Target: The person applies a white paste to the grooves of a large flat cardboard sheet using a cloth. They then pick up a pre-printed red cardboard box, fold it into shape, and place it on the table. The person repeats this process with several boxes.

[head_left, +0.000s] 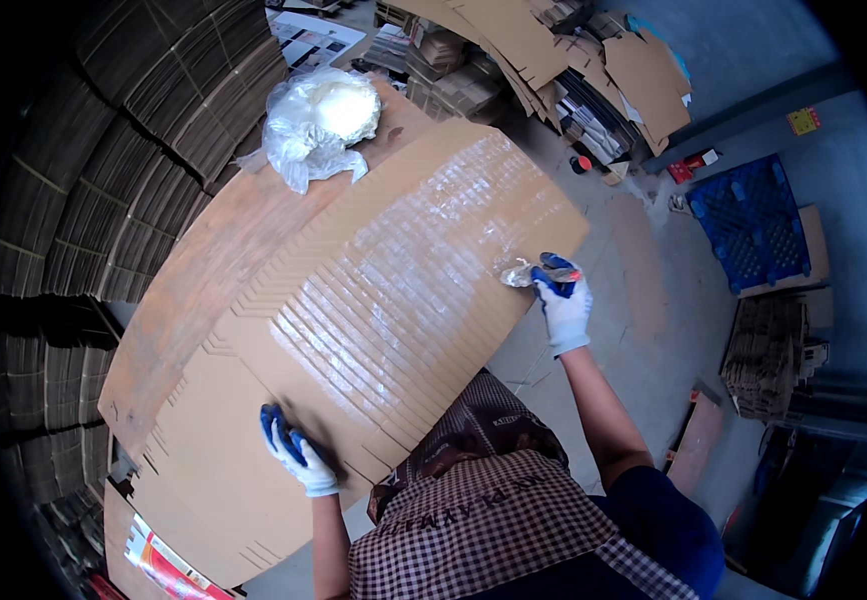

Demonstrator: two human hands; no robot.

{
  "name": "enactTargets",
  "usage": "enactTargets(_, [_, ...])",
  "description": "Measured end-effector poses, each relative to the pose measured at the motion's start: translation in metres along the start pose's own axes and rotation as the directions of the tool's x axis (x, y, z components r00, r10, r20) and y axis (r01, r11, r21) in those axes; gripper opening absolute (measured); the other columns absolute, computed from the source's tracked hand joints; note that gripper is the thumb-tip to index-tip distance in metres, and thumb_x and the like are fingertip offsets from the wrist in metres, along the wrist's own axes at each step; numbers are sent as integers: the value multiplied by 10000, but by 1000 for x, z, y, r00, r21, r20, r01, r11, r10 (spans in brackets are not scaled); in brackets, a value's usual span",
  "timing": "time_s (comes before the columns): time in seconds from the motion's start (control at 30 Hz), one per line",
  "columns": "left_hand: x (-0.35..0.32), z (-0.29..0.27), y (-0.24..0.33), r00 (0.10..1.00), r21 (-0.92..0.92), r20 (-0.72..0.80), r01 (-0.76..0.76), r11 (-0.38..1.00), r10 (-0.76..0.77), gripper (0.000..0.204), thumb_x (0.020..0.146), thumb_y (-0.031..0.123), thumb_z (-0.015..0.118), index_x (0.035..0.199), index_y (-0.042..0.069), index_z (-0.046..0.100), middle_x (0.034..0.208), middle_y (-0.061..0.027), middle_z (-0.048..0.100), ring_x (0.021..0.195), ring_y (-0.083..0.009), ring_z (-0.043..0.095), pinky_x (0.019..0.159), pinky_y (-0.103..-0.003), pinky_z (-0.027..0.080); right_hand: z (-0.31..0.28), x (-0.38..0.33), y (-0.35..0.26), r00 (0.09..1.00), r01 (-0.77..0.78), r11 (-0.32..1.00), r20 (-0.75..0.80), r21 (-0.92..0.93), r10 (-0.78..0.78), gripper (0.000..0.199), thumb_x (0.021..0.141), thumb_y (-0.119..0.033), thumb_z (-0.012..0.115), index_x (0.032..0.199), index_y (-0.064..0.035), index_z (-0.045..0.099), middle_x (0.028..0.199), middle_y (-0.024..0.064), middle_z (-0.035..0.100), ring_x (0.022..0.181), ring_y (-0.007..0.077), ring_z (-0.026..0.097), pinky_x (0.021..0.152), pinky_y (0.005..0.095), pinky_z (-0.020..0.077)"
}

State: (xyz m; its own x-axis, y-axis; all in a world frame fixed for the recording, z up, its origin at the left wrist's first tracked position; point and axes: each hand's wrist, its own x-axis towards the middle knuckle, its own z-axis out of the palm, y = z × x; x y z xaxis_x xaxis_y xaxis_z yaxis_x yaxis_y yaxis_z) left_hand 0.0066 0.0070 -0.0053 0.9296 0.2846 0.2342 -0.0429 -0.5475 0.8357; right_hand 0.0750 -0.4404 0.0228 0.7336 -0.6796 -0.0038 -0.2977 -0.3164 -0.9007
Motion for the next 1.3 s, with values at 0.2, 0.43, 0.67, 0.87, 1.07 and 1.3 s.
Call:
enactTargets(0.2, [9, 54, 93, 771, -110, 547, -319, 941, 326, 514, 753, 321, 681, 1181, 42, 619, 1317, -205, 554, 1242, -424, 484, 1087, -559, 313, -13, 28, -5, 974, -17, 986, 223, 165, -21, 381, 740, 12, 770, 1094, -34, 640, 1047, 69, 691, 941, 157, 656, 866, 292, 518])
enactTargets(0.43, [-34, 254, 158, 282, -325, 850, -384, 864, 445, 387, 854, 340, 605, 1148, 92, 647, 1221, -151, 611, 1190, -337, 521, 1107, -485, 328, 7, 1, -19, 723, 432, 896, 633, -102, -276, 429, 778, -211, 756, 1159, -98, 594, 1113, 128, 615, 896, 347, 663, 800, 406, 534])
enactTargets(0.67, [-45, 284, 147, 314, -275, 836, -470, 838, 451, 403, 848, 363, 605, 1161, 112, 642, 1270, -145, 578, 1252, -325, 477, 1117, -494, 317, 3, 59, 23, 724, 564, 776, 621, -282, -301, 491, 772, -284, 743, 1202, -120, 571, 1196, 111, 580, 841, 336, 668, 733, 431, 542])
enactTargets(0.87, [-37, 286, 161, 274, -226, 897, -392, 892, 348, 433, 849, 389, 600, 1171, 102, 638, 1297, -144, 572, 1255, -336, 478, 1091, -492, 343, 0, 32, 30, 551, 608, 785, 775, -117, -311, 536, 755, -307, 750, 1218, -118, 557, 1245, 111, 552, 892, 340, 666, 788, 444, 539])
enactTargets(1.07, [-42, 286, 153, 319, -278, 838, -448, 850, 442, 388, 869, 357, 605, 1127, 72, 661, 1301, -147, 570, 1263, -336, 473, 1133, -493, 312, -9, 103, 58, 796, 555, 737, 504, -387, -334, 492, 785, -298, 720, 1218, -126, 563, 1270, 101, 545, 900, 335, 666, 771, 428, 543])
enactTargets(1.3, [-43, 284, 150, 304, -270, 855, -432, 861, 421, 366, 874, 343, 603, 1116, 75, 662, 1285, -151, 583, 1273, -322, 476, 1145, -480, 303, -12, 65, 23, 631, 631, 723, 729, -283, -265, 443, 767, -245, 773, 1146, -90, 604, 1187, 115, 587, 949, 356, 645, 806, 411, 538])
